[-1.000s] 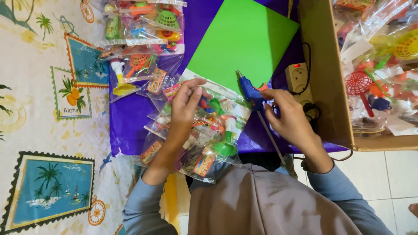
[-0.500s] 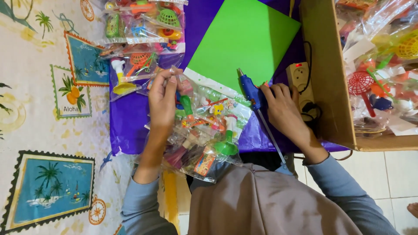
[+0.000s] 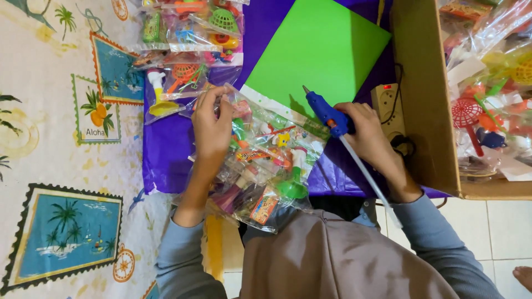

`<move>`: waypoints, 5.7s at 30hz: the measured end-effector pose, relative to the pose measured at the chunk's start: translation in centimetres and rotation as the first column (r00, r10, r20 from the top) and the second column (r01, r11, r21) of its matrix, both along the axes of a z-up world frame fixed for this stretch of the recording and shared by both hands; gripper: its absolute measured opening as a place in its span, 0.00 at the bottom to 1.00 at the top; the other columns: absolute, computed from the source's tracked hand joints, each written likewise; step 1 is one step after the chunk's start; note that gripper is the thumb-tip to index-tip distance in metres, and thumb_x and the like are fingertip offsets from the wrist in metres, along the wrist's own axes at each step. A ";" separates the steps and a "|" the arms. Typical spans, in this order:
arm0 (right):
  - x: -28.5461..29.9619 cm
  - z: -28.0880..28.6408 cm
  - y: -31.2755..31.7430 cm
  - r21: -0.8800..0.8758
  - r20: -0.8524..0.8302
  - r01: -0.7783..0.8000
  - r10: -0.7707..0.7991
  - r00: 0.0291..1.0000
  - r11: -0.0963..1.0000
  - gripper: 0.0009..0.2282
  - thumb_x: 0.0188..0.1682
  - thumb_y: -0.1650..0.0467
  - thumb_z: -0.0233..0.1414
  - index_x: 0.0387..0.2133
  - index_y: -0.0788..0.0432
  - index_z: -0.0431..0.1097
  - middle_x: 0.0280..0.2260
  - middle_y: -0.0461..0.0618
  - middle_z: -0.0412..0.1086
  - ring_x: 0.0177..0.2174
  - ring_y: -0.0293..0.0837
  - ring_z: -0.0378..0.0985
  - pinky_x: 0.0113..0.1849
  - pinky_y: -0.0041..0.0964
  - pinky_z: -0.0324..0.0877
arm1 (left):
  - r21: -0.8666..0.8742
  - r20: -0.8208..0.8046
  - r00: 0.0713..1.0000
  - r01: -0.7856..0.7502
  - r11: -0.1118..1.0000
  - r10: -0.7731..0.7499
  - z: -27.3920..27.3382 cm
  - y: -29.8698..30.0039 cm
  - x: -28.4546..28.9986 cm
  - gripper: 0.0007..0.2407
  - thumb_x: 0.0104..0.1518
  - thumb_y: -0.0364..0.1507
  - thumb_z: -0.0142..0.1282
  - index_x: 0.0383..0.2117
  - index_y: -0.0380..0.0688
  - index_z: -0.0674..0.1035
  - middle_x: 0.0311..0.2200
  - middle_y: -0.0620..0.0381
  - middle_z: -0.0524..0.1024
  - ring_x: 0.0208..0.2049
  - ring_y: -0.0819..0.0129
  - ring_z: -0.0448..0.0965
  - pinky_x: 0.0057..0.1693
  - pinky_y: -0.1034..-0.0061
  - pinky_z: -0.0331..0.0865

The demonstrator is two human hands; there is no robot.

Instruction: Using a hot glue gun to seal plastic bags containing small toys.

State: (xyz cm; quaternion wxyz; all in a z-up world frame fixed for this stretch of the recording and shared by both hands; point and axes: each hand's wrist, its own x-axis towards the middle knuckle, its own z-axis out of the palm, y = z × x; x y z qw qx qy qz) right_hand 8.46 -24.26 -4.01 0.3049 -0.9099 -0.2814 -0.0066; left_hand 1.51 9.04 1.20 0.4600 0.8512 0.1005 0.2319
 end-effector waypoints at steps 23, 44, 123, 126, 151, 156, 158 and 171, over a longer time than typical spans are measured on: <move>5.5 0.6 10.7 0.290 -0.431 0.174 -0.034 0.902 0.941 0.05 0.44 0.72 0.61 0.28 0.56 0.71 0.19 0.49 0.73 0.20 0.39 0.77 0.26 0.31 0.70 | 0.548 -0.207 0.978 0.144 0.824 -0.034 -7.7 -2.3 5.2 0.05 0.59 0.34 0.50 0.33 0.51 0.76 0.29 0.58 0.72 0.35 0.56 0.77 0.47 0.57 0.63; 6.9 -1.3 12.8 0.144 -0.375 0.092 -0.032 0.926 0.985 0.06 0.43 0.70 0.61 0.27 0.54 0.70 0.18 0.49 0.66 0.22 0.40 0.67 0.27 0.36 0.64 | 0.683 -0.356 0.934 0.273 0.677 -0.018 -7.7 -6.9 4.7 0.09 0.60 0.24 0.48 0.36 0.36 0.82 0.42 0.28 0.79 0.48 0.37 0.77 0.59 0.48 0.57; 7.3 1.3 15.0 0.030 -0.342 0.006 0.005 0.940 1.000 0.09 0.48 0.71 0.57 0.30 0.64 0.65 0.21 0.70 0.68 0.21 0.67 0.70 0.27 0.50 0.67 | 0.698 -0.247 0.969 0.188 0.691 -0.014 -8.2 -7.2 4.7 0.07 0.54 0.24 0.53 0.31 0.33 0.81 0.34 0.30 0.79 0.43 0.37 0.77 0.59 0.45 0.58; 7.0 1.2 14.9 -0.003 -0.356 0.008 -0.009 0.935 1.000 0.08 0.48 0.72 0.57 0.31 0.66 0.66 0.22 0.72 0.70 0.23 0.71 0.73 0.29 0.55 0.68 | 0.700 -0.266 0.963 0.214 0.681 -0.029 -8.7 -7.1 4.7 0.09 0.50 0.28 0.59 0.31 0.33 0.81 0.35 0.28 0.78 0.44 0.35 0.77 0.59 0.43 0.59; 7.4 -2.2 12.7 -0.272 -0.289 0.011 -0.092 0.953 0.962 0.14 0.39 0.65 0.63 0.36 0.50 0.68 0.25 0.55 0.75 0.31 0.66 0.79 0.33 0.60 0.72 | 0.695 -0.236 0.971 0.184 0.695 -0.020 -7.7 -7.1 4.6 0.07 0.55 0.23 0.50 0.31 0.32 0.81 0.34 0.29 0.78 0.43 0.36 0.76 0.59 0.45 0.57; 7.4 -1.7 12.7 -0.287 -0.301 0.009 -0.100 0.948 0.958 0.13 0.40 0.65 0.63 0.35 0.51 0.68 0.25 0.57 0.75 0.32 0.68 0.79 0.34 0.62 0.72 | 0.693 -0.244 0.970 0.188 0.696 -0.018 -7.5 -7.1 4.6 0.07 0.55 0.22 0.50 0.32 0.33 0.80 0.35 0.29 0.78 0.44 0.36 0.76 0.59 0.46 0.57; 7.4 -1.7 12.6 -0.292 -0.304 0.002 -0.095 0.948 0.956 0.13 0.40 0.66 0.63 0.35 0.51 0.68 0.25 0.58 0.75 0.32 0.69 0.79 0.34 0.62 0.72 | 0.698 -0.245 0.969 0.186 0.692 -0.014 -7.1 -7.1 4.5 0.07 0.55 0.23 0.50 0.32 0.33 0.81 0.35 0.29 0.78 0.44 0.36 0.76 0.59 0.46 0.57; 7.4 -1.5 12.4 -0.283 -0.311 0.016 -0.107 0.944 0.959 0.12 0.40 0.65 0.63 0.34 0.52 0.68 0.24 0.60 0.74 0.31 0.70 0.78 0.34 0.59 0.72 | 0.693 -0.236 0.972 0.182 0.698 -0.018 -6.7 -7.0 4.4 0.08 0.55 0.24 0.50 0.32 0.32 0.81 0.37 0.27 0.78 0.44 0.35 0.76 0.60 0.45 0.57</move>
